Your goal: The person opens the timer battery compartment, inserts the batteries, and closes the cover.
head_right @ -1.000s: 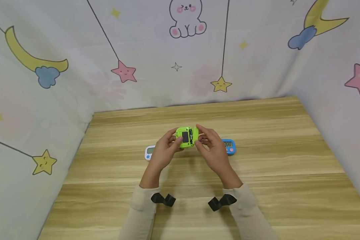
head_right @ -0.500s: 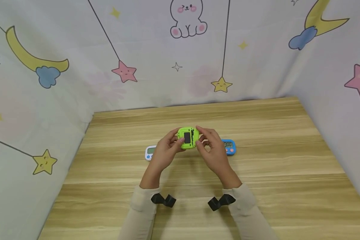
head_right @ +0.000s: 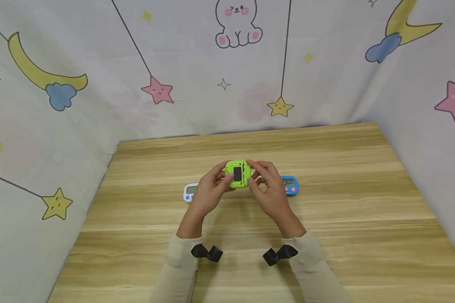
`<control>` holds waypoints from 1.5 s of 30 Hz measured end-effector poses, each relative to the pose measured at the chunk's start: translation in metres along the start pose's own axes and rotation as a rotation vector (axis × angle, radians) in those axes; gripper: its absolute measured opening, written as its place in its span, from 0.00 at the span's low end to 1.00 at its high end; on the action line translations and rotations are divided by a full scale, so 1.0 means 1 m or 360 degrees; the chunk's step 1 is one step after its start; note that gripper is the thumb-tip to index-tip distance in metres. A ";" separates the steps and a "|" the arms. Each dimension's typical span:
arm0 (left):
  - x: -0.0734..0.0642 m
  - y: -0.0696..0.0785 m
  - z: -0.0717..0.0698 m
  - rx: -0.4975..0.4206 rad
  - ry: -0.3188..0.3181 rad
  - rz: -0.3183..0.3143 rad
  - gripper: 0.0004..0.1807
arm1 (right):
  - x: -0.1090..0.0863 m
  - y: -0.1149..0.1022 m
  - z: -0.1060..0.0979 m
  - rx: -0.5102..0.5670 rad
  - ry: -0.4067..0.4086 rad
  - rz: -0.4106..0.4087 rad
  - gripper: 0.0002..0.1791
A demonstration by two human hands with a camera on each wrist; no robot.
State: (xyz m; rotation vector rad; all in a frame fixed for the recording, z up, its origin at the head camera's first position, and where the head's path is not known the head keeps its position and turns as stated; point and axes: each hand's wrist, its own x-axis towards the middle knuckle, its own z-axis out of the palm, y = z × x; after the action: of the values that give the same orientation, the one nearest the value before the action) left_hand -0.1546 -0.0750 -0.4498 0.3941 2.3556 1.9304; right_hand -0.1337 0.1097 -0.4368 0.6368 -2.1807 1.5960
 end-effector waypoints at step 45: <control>-0.003 0.004 0.001 0.0042 -0.0038 0.0093 0.27 | -0.004 0.039 -0.011 0.0504 -0.0148 0.0529 0.23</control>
State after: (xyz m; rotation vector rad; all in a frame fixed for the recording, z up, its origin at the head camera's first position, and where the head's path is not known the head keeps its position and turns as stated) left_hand -0.1510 -0.0746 -0.4464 0.4903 2.3830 1.9094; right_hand -0.1514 0.1310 -0.4667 0.4575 -2.2069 2.1523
